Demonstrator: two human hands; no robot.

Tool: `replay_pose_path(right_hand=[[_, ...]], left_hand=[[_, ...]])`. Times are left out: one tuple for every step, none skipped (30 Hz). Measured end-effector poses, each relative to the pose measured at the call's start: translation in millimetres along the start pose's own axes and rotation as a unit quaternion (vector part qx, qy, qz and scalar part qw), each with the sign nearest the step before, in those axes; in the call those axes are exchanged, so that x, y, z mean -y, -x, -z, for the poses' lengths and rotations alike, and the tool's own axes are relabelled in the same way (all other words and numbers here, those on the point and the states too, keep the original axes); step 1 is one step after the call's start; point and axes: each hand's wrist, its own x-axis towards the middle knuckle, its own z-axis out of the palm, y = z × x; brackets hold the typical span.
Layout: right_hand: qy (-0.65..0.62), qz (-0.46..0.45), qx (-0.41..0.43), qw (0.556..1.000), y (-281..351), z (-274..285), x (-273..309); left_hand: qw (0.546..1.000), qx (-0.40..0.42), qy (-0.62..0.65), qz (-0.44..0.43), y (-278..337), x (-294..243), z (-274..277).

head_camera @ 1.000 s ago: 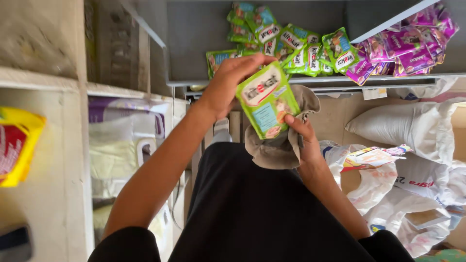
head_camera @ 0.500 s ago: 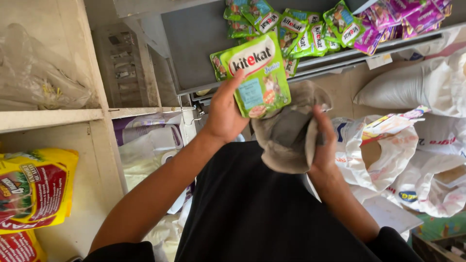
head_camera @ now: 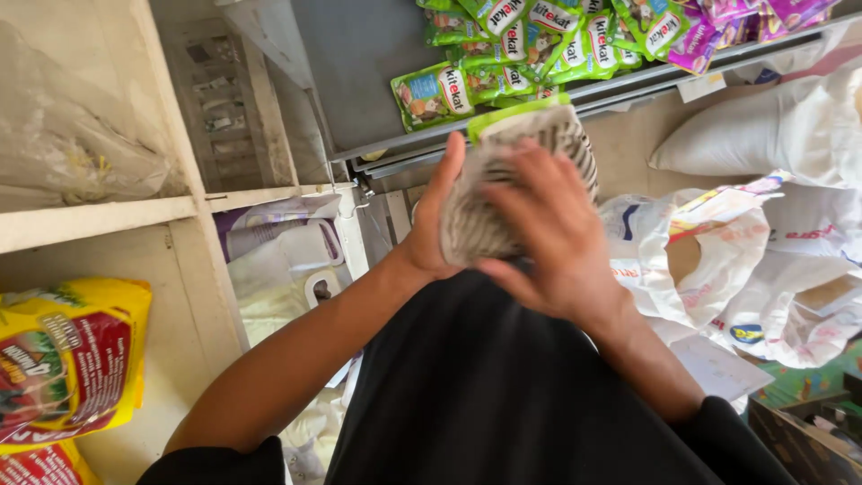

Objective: Wiping individual cat food pouches with a cloth and placing them into a cardboard display box on a grocery shelf.

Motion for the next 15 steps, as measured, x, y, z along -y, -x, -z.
replay_pose_path(right_hand=[[0.003, -0.003, 0.002, 1.000, 0.0, 0.3, -6.0], [-0.001, 0.012, 0.018, 1.000, -1.3, -0.6, -11.9], [-0.006, 0.027, 0.034, 0.999, -2.3, -1.6, -18.2], [-0.001, 0.019, 0.038, 0.999, -2.6, 0.2, -23.7], [0.014, 0.001, 0.020, 1.000, -2.7, 1.8, -29.0], [0.026, -0.011, 0.001, 1.000, -5.9, 1.7, -34.6], [0.028, -0.013, 0.004, 1.000, 0.1, 1.7, -30.4], [0.032, -0.005, 0.005, 0.999, 1.5, -1.2, -27.6], [0.036, 0.003, 0.007, 0.999, 2.9, -4.1, -24.8], [0.034, 0.005, 0.009, 0.999, 3.6, -5.0, -22.0], [0.031, 0.046, 0.035, 0.998, 4.8, -6.2, -19.2], [0.026, 0.087, 0.061, 0.994, 7.0, -7.9, -15.2], [0.023, 0.088, 0.064, 0.994, 11.4, -13.0, -23.9], [-0.030, 0.109, -0.003, 0.994, 12.5, -18.5, -34.4], [-0.083, 0.129, -0.069, 0.986, 13.3, -23.9, -44.6]], left_hand=[[1.000, 0.001, 0.004, 0.002, 1.1, -0.1, -1.0], [0.999, -0.029, -0.014, -0.025, 1.7, -2.9, -2.1], [0.996, -0.059, -0.032, -0.053, 2.3, -5.6, -2.9], [0.997, -0.059, -0.024, -0.049, 2.1, -4.3, -6.0], [0.996, -0.072, -0.042, -0.033, 2.1, -3.3, -9.0], [0.994, -0.085, -0.065, -0.022, 2.9, -5.5, -12.8], [0.994, -0.085, -0.061, -0.022, 3.6, -0.2, -9.2], [0.994, -0.071, -0.074, -0.042, 3.5, -0.2, -5.6], [0.993, -0.056, -0.087, -0.061, 3.4, -0.4, -2.1], [0.993, -0.057, -0.087, -0.063, 3.0, -3.4, -4.9], [0.998, -0.047, -0.037, -0.030, 3.0, -6.0, -7.5], [0.999, -0.038, 0.014, 0.003, 4.9, -7.9, -10.3], [0.999, -0.041, 0.015, 0.000, 6.0, -6.3, -8.5], [0.999, -0.037, -0.005, -0.020, 4.7, -7.6, -6.6], [0.998, -0.033, -0.025, -0.041, 3.5, -9.0, -5.0]])
